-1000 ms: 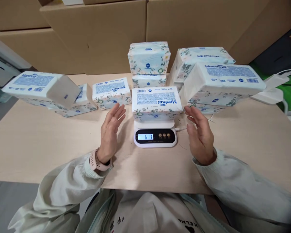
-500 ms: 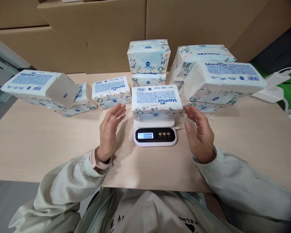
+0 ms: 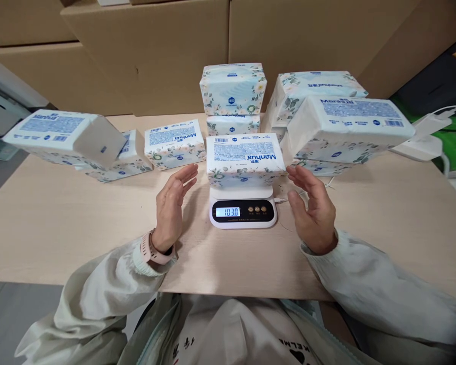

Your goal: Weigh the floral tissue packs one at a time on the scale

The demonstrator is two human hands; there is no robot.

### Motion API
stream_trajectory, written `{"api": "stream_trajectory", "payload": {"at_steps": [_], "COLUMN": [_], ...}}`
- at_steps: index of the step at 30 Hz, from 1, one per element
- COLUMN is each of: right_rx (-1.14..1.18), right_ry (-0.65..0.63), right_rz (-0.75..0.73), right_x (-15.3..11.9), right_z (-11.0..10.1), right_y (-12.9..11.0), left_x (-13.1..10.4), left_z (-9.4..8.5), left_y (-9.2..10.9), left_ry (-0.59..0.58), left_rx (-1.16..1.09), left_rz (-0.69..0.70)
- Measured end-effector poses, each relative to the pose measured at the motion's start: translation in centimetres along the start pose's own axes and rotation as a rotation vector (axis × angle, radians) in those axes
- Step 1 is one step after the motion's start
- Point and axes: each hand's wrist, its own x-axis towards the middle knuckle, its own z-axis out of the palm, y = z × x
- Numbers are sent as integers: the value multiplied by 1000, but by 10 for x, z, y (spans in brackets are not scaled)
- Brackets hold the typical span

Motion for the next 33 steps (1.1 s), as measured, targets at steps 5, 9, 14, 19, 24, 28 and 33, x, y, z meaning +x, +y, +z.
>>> {"api": "stream_trajectory", "payload": {"at_steps": [5, 9, 14, 19, 24, 28, 33], "right_rx": [12, 2, -1, -35, -70, -83, -5], "right_ry": [-2, -3, -4, -13, -6, -12, -25], "right_rz": [-14, -9, -3, -9, -34, -34, 57], "right_x": [0, -1, -2, -1, 1, 2, 6], "right_z": [0, 0, 0, -1, -1, -2, -1], "right_y": [1, 1, 1, 0, -4, -7, -6], "left_x": [0, 0, 0, 0, 0, 0, 3], "left_z": [0, 0, 0, 0, -1, -2, 1], "left_y": [1, 1, 1, 1, 0, -2, -2], "left_ry": [4, -1, 2, -9, -2, -11, -60], "left_rx": [-5, -9, -12, 10, -14, -13, 27], "left_rz": [-1, 5, 9, 15, 3, 1, 56]}}
